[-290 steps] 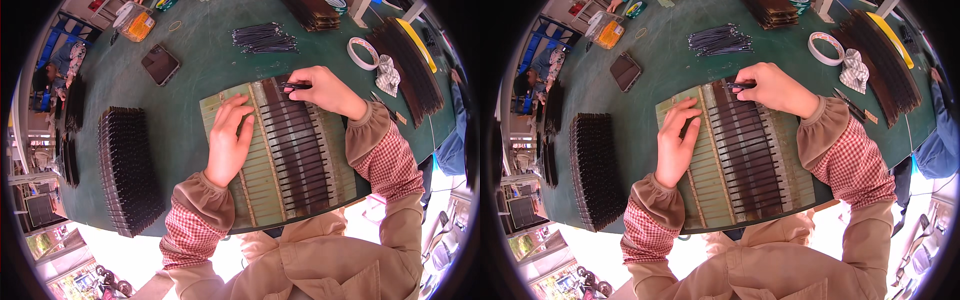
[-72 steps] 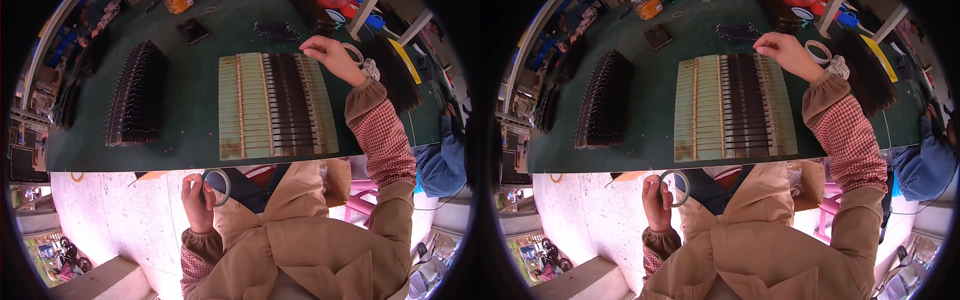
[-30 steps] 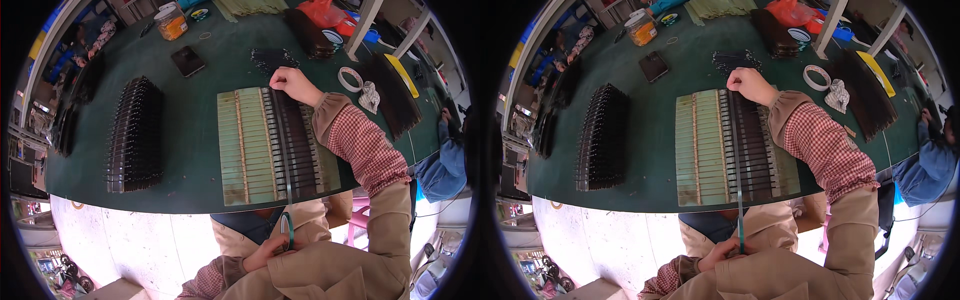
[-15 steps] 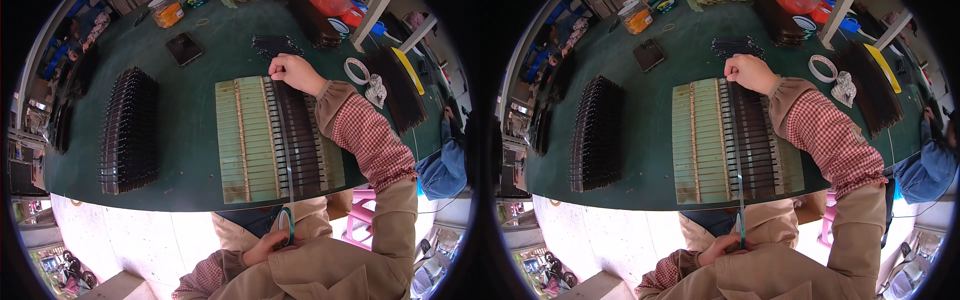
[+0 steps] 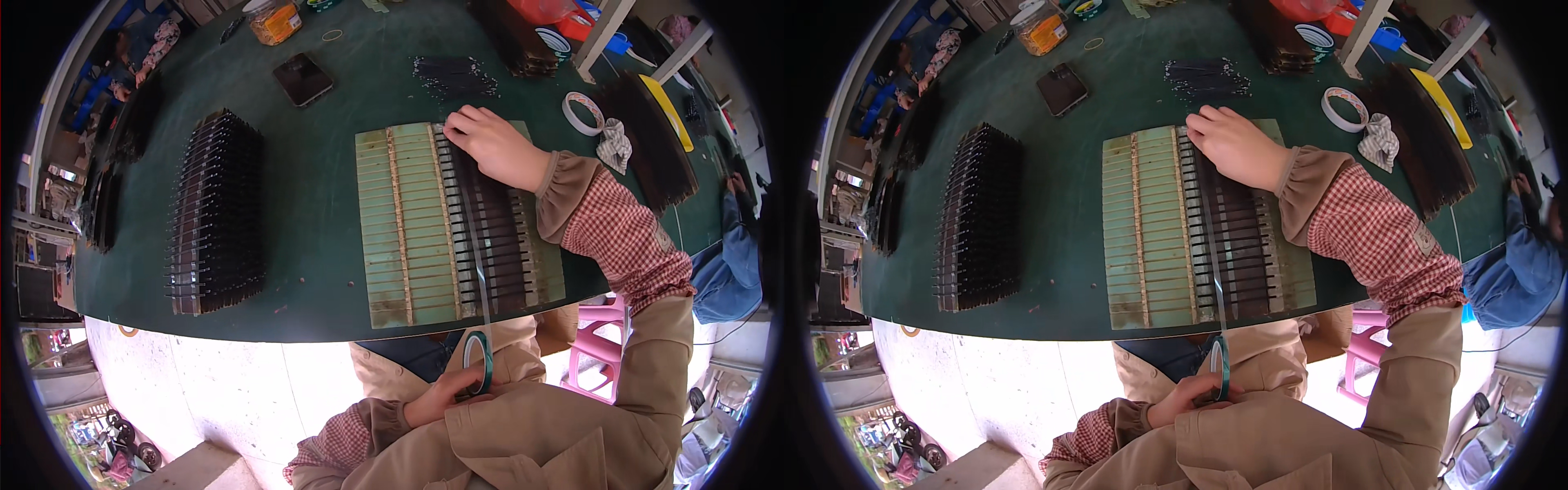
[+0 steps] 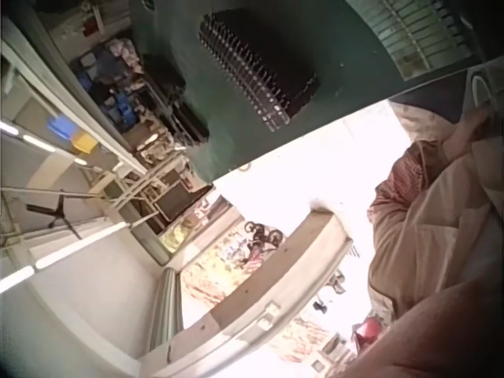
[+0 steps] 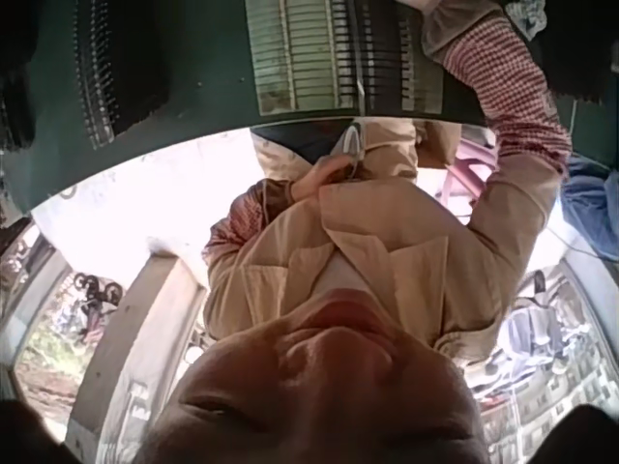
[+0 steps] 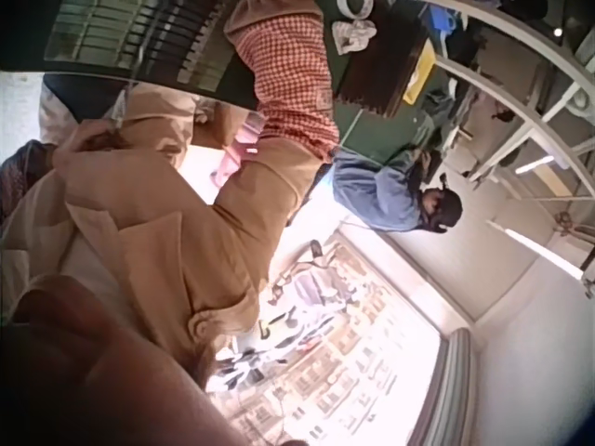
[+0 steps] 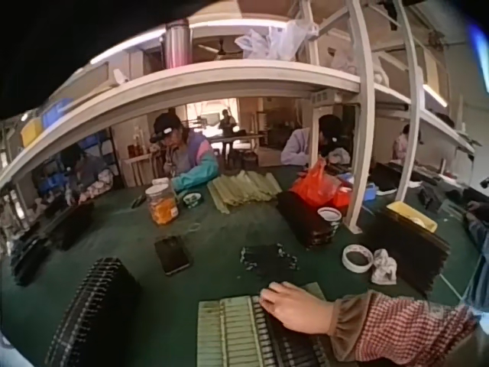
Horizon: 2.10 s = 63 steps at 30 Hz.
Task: Placing small electronic components into a mounting rack and securing them with tape.
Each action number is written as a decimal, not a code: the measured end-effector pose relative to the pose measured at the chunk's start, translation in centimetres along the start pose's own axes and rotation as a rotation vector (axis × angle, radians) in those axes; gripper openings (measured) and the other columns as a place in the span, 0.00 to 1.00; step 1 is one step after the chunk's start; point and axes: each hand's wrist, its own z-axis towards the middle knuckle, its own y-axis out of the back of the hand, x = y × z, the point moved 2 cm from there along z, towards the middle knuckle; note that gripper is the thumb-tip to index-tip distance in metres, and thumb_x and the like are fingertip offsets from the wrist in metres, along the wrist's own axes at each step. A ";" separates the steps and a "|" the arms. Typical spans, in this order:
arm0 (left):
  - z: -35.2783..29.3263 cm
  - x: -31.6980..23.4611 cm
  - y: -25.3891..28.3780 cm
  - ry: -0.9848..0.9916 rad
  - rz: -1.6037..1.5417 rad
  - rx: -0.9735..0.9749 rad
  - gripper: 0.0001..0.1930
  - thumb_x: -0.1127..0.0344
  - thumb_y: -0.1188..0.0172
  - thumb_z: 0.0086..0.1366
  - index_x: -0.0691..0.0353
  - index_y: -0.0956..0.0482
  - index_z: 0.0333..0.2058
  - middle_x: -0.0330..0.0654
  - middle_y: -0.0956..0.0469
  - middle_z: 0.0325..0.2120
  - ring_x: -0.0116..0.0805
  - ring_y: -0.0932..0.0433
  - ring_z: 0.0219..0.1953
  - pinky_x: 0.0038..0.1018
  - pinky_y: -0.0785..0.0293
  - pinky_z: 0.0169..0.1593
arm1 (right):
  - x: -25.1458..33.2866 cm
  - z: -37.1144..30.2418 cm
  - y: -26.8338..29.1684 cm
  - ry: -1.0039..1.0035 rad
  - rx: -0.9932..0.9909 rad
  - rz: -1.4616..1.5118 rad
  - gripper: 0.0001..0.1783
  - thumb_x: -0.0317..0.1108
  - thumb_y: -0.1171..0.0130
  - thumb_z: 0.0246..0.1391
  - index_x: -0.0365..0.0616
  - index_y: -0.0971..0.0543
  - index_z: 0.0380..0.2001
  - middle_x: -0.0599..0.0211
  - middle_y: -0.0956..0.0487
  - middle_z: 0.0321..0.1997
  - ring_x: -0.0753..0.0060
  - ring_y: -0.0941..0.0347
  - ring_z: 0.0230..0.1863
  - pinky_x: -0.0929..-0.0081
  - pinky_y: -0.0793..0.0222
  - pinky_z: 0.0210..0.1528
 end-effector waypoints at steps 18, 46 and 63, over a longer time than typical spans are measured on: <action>0.0 0.6 0.4 0.012 0.056 0.013 0.15 0.73 0.40 0.64 0.67 0.26 0.49 0.44 0.19 0.38 0.30 0.20 0.42 0.24 0.25 0.46 | 2.5 -1.6 0.4 -0.068 -0.053 0.172 0.23 0.17 0.48 0.39 0.35 0.22 0.44 0.63 0.27 0.50 0.61 0.35 0.53 0.67 0.38 0.55; 0.0 0.5 -0.2 -0.033 0.040 -0.033 0.16 0.73 0.38 0.62 0.67 0.25 0.49 0.44 0.20 0.36 0.28 0.21 0.39 0.22 0.26 0.44 | 4.9 -3.9 1.9 -0.023 -0.125 0.147 0.20 0.22 0.43 0.38 0.37 0.20 0.40 0.63 0.28 0.44 0.60 0.35 0.49 0.66 0.38 0.55; 0.4 -0.5 -0.4 0.047 0.091 -0.042 0.15 0.72 0.36 0.62 0.65 0.25 0.47 0.42 0.20 0.33 0.27 0.20 0.34 0.22 0.25 0.39 | 6.8 -4.6 2.7 -0.006 0.036 0.056 0.16 0.22 0.45 0.42 0.33 0.19 0.37 0.62 0.28 0.47 0.61 0.35 0.53 0.66 0.39 0.57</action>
